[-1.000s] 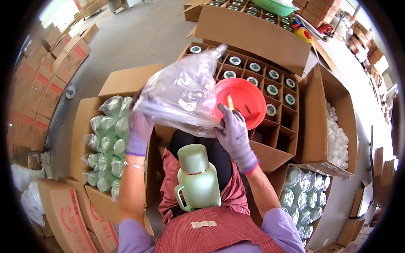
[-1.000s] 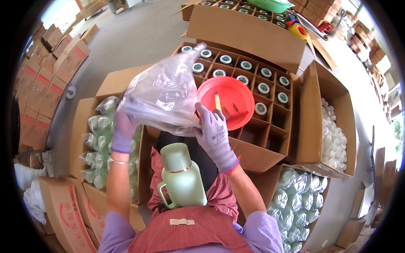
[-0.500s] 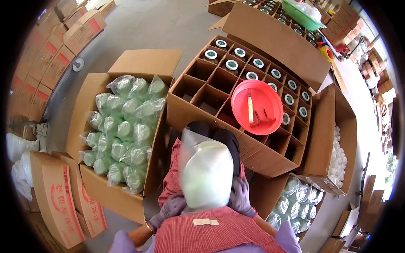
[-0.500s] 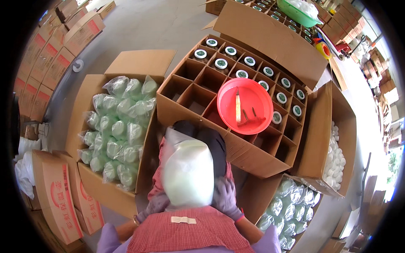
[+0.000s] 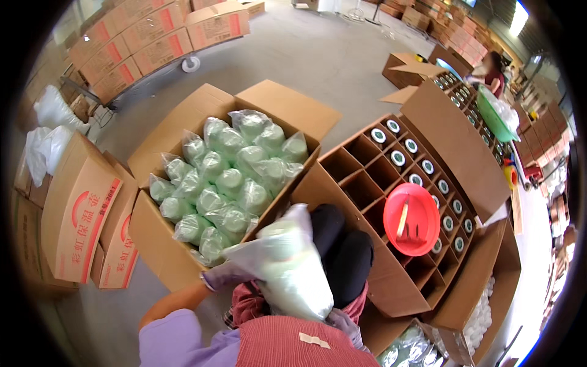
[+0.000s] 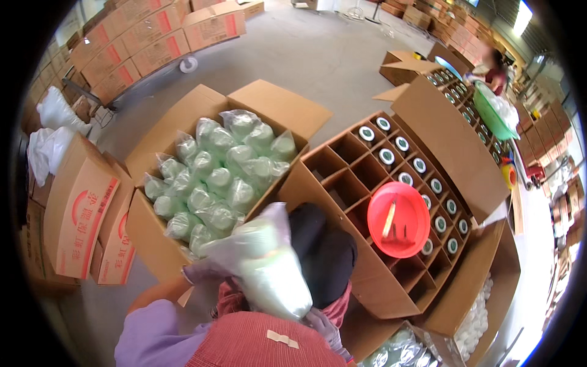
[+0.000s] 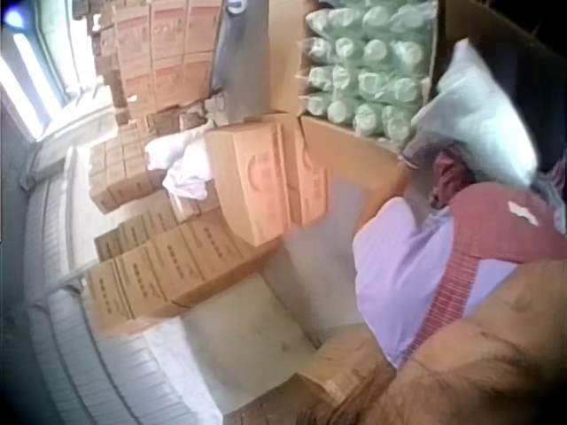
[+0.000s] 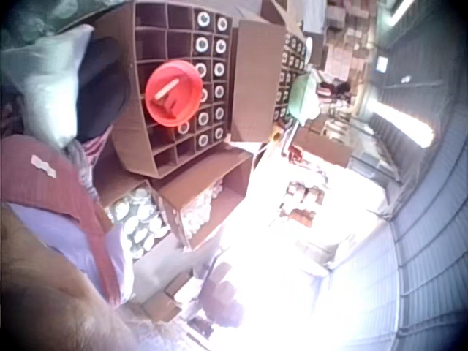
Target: The person sits on the floor and packs light green plastic containers into a cardboard box. They pick up each container, place it into the box, and arrange them in rows. The person also handles a red tray and a small brush, placing them into the box alongside the containers.
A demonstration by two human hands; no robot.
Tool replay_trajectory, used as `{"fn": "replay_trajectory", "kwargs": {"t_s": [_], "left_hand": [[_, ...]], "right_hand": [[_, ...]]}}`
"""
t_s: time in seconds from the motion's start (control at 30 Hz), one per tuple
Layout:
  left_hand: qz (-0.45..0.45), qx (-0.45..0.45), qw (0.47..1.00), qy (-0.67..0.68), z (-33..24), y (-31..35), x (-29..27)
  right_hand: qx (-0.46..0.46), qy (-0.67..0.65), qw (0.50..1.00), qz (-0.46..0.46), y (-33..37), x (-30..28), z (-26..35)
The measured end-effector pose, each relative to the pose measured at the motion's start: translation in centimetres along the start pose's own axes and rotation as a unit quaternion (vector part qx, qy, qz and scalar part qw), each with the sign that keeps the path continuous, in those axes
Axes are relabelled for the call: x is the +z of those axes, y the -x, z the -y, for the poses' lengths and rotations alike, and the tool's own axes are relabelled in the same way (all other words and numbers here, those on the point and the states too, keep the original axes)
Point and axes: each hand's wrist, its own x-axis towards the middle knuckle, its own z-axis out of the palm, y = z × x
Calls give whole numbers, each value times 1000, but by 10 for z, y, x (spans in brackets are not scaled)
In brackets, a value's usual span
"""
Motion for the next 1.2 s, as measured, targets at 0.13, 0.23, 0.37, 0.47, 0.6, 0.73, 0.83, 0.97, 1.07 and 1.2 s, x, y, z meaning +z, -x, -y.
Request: {"fn": "replay_trajectory", "kwargs": {"t_s": [0.13, 0.23, 0.37, 0.47, 0.6, 0.73, 0.83, 0.97, 1.07, 1.2], "left_hand": [[-93, -85, 862, 491, 52, 43, -13], [-134, 90, 725, 670, 29, 17, -31], [-316, 289, 756, 495, 15, -101, -148], [-429, 376, 795, 206, 46, -174, -306], [-577, 332, 643, 379, 62, -272, -433], [-758, 19, 650, -61, 115, -314, -484], [-755, 51, 653, -44, 123, -318, -500], [-640, -97, 742, -174, 106, -310, -492], [-652, -43, 736, -180, 105, -277, -458], [-626, 154, 751, -140, 91, -208, -378]], "right_hand": [[-137, -99, 985, -22, -124, -11, 53], [-295, 23, 955, 15, -251, -1, 96], [-324, 96, 940, 38, -429, 12, 91], [-303, 138, 942, 46, -532, 7, 54], [-165, 207, 964, 1, -634, -13, -66], [199, 41, 975, 86, -683, -25, -116], [404, -155, 900, 58, -700, -9, -127], [394, -391, 831, 34, -723, -9, -164], [384, -475, 790, -47, -717, -2, -155], [309, -392, 864, -63, -693, -15, -135]]}}
